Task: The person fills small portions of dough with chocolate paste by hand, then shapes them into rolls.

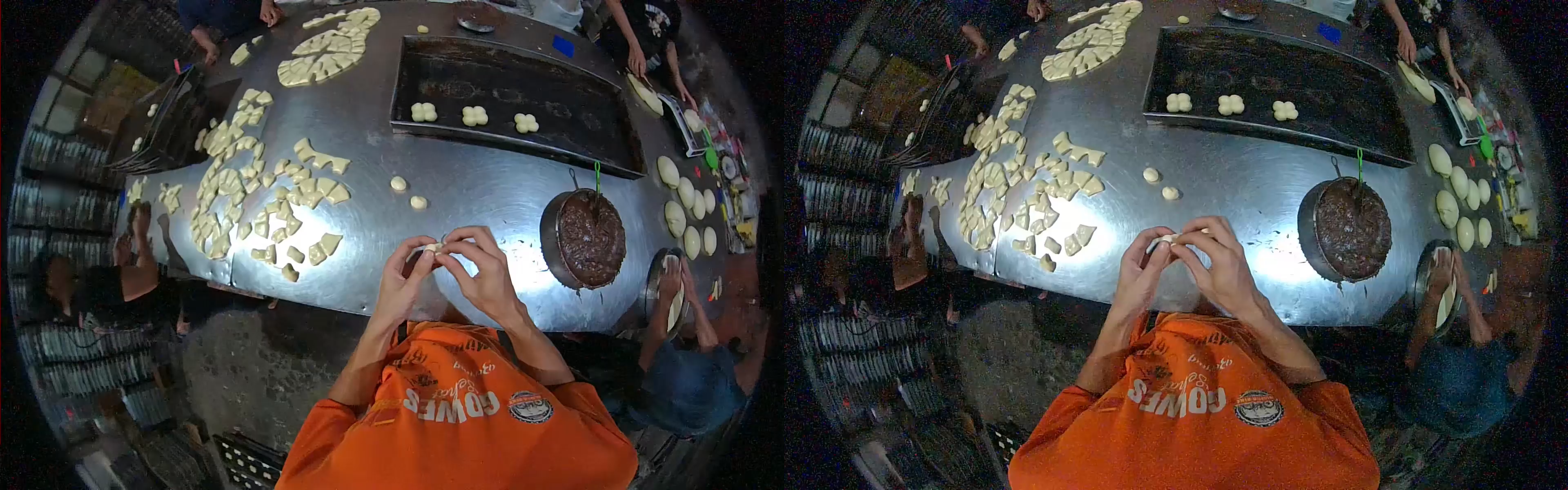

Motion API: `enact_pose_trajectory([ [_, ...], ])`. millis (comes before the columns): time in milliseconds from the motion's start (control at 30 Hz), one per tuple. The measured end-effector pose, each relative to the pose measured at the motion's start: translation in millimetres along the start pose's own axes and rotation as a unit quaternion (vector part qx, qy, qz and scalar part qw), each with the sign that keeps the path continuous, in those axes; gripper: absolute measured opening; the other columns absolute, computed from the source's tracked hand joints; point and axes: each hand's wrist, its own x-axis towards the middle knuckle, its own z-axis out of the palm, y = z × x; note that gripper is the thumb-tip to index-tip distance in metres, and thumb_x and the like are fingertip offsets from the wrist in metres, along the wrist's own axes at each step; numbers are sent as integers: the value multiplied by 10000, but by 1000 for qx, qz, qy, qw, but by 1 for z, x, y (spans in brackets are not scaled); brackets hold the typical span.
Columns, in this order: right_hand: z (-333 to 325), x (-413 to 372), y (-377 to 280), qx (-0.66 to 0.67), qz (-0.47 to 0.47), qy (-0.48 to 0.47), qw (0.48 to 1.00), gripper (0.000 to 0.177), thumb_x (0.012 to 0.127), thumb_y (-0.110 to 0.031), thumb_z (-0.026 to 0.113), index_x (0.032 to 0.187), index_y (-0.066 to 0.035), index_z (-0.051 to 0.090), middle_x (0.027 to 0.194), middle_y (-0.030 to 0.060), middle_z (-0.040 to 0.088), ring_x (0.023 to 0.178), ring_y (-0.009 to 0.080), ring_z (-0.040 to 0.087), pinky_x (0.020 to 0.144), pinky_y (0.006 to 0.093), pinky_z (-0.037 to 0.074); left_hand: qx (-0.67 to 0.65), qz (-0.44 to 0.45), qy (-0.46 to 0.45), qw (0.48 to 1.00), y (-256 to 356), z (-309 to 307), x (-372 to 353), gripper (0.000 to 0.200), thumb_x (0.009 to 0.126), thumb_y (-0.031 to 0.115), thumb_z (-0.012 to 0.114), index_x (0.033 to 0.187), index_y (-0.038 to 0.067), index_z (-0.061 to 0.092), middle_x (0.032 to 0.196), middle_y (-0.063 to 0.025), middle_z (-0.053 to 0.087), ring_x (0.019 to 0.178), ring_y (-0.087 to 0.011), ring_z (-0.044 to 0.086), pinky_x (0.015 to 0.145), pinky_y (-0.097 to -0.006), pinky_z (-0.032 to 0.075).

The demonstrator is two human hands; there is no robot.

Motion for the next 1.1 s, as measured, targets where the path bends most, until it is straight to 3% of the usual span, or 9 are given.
enact_pose_trajectory([
  [100,0,8,-9,-14,39,-3,999,179,856,-63,727,1013,13,687,1000,118,659,901,245,630,777,348,515,134,159,-6,978,-3,-7,0,297,990,110,591,1254,-14,535,1293,-88,531,1215,-167,518,1014,-310,453],
  [167,10,14,-7,18,77,-15,997,167,846,-31,729,999,17,686,968,112,659,886,233,631,776,336,518,144,167,11,975,-4,-16,1,314,980,98,599,1270,-4,531,1321,-91,521,1235,-178,508,1026,-314,437],
  [300,59,5,48,-73,-40,-43,996,159,874,-21,654,1030,3,665,1014,102,652,935,300,589,765,366,502,231,238,144,932,5,-37,3,381,966,80,611,1329,32,508,1434,-106,471,1301,-213,475,1044,-338,426],
  [367,84,-14,79,-172,-56,-154,971,133,860,-8,629,986,10,671,1025,113,636,972,303,572,795,378,514,208,191,194,940,18,-51,-4,418,964,83,610,1362,43,488,1486,-115,434,1342,-244,452,1046,-353,434],
  [433,87,-46,91,-58,44,-227,971,152,855,-24,616,992,27,660,1033,137,615,993,306,555,829,375,515,228,174,222,932,31,-65,-20,407,974,93,596,1362,34,489,1475,-110,449,1329,-249,473,1040,-364,450],
  [500,82,-63,102,-178,-182,-262,931,229,865,-49,617,1066,59,624,1038,146,608,984,305,555,829,369,517,249,196,252,914,30,-79,-36,398,979,110,598,1358,35,502,1441,-105,486,1298,-233,502,1020,-351,456],
  [667,101,-25,100,-186,-105,-165,963,153,917,-121,560,952,27,565,976,170,549,942,319,508,866,429,437,231,145,311,911,7,-98,-60,373,1011,177,566,1355,36,534,1321,-125,584,1239,-229,547,1028,-342,450],
  [800,143,-62,119,-174,-134,-316,923,201,945,-113,483,1035,43,571,1069,185,527,1019,351,495,926,475,416,189,119,316,922,4,-81,-64,309,990,159,604,1273,38,586,1251,-45,610,1129,-149,566,928,-293,459],
  [1100,155,-52,132,-249,-204,-228,919,187,877,-105,590,1029,-2,553,1015,151,542,970,330,510,862,456,453,241,133,327,904,-14,-95,-71,252,1000,162,584,1219,41,619,1254,-58,607,1103,-163,587,929,-311,477],
])
